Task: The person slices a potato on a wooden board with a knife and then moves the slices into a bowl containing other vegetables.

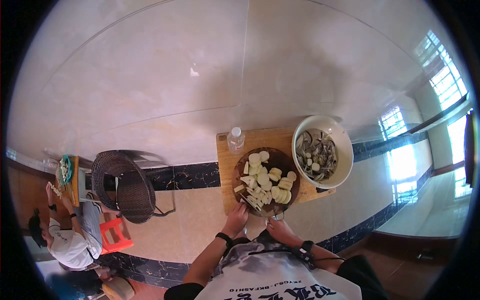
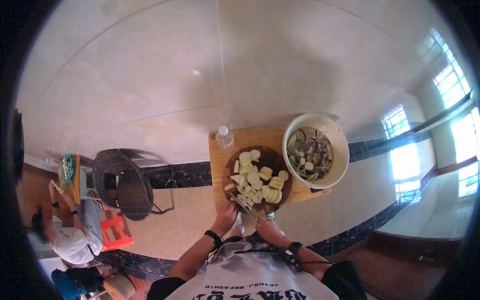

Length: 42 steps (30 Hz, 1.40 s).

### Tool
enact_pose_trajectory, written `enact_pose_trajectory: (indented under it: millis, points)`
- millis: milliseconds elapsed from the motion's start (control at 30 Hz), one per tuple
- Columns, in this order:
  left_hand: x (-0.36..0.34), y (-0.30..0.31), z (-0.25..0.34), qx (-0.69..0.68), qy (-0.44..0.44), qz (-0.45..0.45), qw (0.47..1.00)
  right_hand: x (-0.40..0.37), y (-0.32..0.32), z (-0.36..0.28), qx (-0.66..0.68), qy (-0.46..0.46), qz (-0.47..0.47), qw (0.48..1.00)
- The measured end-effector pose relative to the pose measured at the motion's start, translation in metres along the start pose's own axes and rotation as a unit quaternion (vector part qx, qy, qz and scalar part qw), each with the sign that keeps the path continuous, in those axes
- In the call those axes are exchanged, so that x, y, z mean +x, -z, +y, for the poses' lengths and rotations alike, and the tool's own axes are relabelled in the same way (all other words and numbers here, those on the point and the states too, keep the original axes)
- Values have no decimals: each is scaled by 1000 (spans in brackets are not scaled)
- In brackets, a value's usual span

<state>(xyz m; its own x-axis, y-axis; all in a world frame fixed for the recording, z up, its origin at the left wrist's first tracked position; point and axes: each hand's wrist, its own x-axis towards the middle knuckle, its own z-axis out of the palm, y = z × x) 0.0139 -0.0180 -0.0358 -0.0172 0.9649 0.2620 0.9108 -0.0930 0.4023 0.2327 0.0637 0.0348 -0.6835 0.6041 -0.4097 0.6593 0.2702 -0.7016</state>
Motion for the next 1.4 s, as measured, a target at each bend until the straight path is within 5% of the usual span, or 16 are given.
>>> enact_pose_trajectory:
  millis: [900,1400]
  points:
    - [-7,3,3,-39,46,-53,997,-9,-4,13,-13,10,-36,999]
    - [-12,-12,-8,-45,12,34,998,23,-25,12,-39,10,-47,998]
